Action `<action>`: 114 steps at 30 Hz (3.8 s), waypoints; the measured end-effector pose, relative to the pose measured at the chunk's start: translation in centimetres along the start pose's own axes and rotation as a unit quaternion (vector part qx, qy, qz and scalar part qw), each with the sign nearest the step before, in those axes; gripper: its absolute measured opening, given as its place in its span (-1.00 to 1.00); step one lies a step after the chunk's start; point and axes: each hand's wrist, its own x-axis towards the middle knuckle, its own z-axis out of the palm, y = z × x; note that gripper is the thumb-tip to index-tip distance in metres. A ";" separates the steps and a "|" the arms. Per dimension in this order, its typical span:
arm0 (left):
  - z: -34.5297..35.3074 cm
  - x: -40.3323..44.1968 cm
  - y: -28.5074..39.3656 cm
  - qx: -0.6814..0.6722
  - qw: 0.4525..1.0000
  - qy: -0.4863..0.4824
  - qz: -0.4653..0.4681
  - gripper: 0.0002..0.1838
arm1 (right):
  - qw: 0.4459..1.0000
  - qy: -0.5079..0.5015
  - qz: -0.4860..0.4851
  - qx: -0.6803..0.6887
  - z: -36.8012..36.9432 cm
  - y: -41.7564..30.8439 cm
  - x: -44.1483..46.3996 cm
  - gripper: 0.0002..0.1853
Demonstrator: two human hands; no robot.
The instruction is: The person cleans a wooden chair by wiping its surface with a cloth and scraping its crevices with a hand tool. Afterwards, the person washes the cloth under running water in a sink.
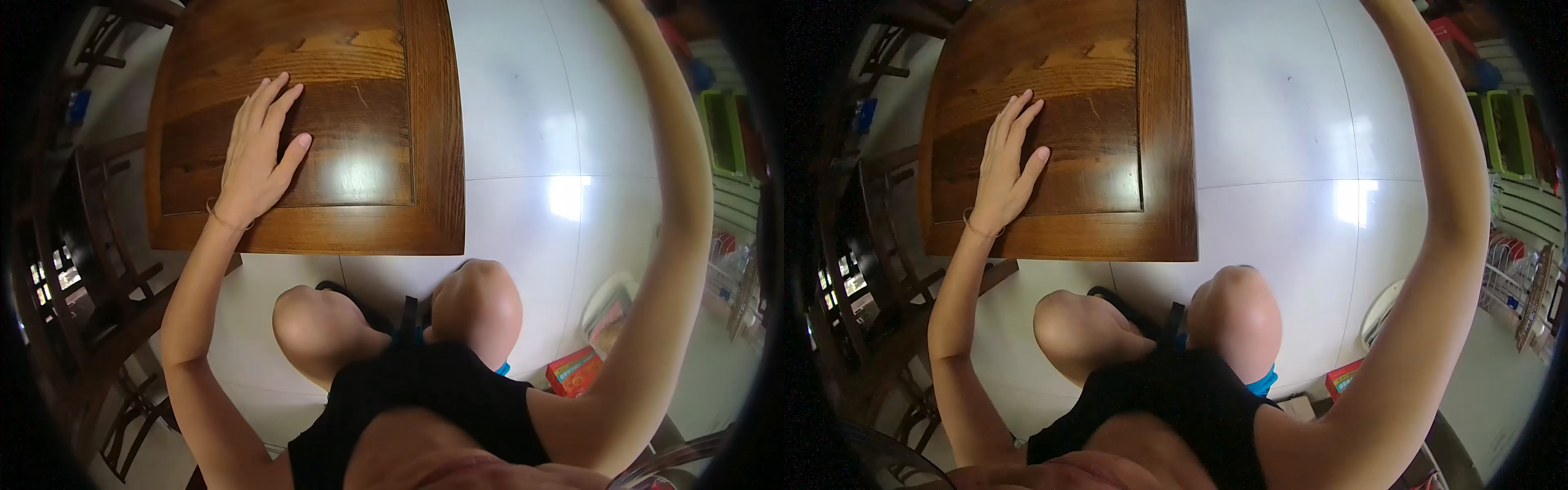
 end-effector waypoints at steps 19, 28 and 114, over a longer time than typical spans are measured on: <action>-1.8 9.1 -5.6 0.134 0.985 0.079 0.069 -0.72 | 0.850 -0.262 0.096 0.448 -3.1 -12.9 -1.6 -0.48; -0.5 6.8 -7.4 0.093 0.975 0.189 0.076 -0.67 | 0.926 -0.220 0.060 0.301 0.2 -15.6 1.0 -0.54; 0.2 10.4 -6.2 -0.037 0.963 0.137 0.229 -0.53 | 0.814 -0.479 0.021 0.329 -19.4 -16.1 -14.6 -0.49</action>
